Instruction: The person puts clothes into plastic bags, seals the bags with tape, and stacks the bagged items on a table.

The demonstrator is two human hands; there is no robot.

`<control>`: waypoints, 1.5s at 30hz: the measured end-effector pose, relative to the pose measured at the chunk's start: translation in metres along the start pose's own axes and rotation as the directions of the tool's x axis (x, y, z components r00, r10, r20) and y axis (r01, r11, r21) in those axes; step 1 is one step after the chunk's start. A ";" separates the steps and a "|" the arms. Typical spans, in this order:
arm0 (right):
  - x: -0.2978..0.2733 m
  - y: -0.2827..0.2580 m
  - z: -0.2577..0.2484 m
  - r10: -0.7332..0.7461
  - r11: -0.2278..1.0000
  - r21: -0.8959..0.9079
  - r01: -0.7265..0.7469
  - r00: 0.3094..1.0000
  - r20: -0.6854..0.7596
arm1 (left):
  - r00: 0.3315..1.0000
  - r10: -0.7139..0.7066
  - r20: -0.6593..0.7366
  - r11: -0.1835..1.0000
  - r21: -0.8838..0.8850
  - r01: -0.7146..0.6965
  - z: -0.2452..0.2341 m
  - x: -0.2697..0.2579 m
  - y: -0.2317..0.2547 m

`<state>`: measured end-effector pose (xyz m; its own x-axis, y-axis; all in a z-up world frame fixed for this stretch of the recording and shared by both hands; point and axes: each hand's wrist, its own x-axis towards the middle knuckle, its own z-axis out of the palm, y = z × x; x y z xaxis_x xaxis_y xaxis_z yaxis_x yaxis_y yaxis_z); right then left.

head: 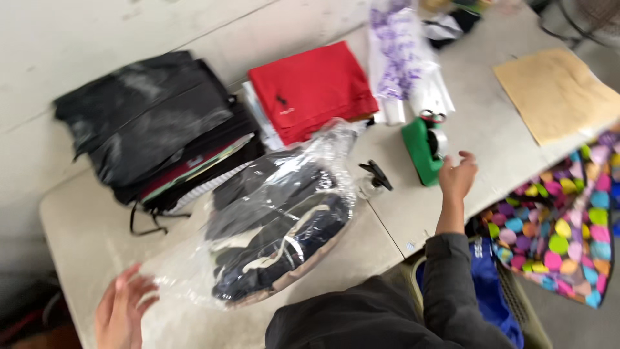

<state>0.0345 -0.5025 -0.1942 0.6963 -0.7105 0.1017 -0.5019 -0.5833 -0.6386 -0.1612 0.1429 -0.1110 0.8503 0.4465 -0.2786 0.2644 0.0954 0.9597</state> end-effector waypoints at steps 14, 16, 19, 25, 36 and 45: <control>0.006 0.060 -0.012 0.224 0.665 0.598 -0.448 0.883 0.413 | 0.969 -0.125 -0.211 0.991 0.022 0.132 0.074 -0.014 0.016; -0.019 0.057 -0.018 0.209 0.732 0.558 -0.391 0.908 0.363 | 0.957 -0.151 -0.249 0.988 -0.007 0.154 0.082 -0.018 0.027; -0.032 0.069 -0.005 0.421 0.085 0.807 -0.584 0.755 0.502 | 0.944 -0.213 -0.252 0.977 -0.031 0.212 0.096 -0.025 0.045; -0.011 0.123 0.036 0.287 0.857 0.452 -0.246 0.958 -0.022 | 0.984 -0.179 0.011 0.970 -0.168 0.178 0.069 -0.013 0.021; 0.001 -0.164 -0.050 -0.687 0.145 0.985 -0.094 0.706 0.169 | 0.972 0.113 -0.205 0.991 -0.041 -0.124 0.096 -0.012 0.035; -0.233 -0.366 0.053 -0.356 0.294 0.743 0.601 -0.653 0.669 | 0.981 0.112 -0.160 0.980 -0.144 -0.135 0.104 -0.002 0.025</control>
<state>0.0831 -0.1020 -0.0247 0.0669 0.9346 -0.3493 0.6519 -0.3060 -0.6939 -0.1091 0.0517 -0.0898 0.7910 0.5905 -0.1602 0.0791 0.1610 0.9838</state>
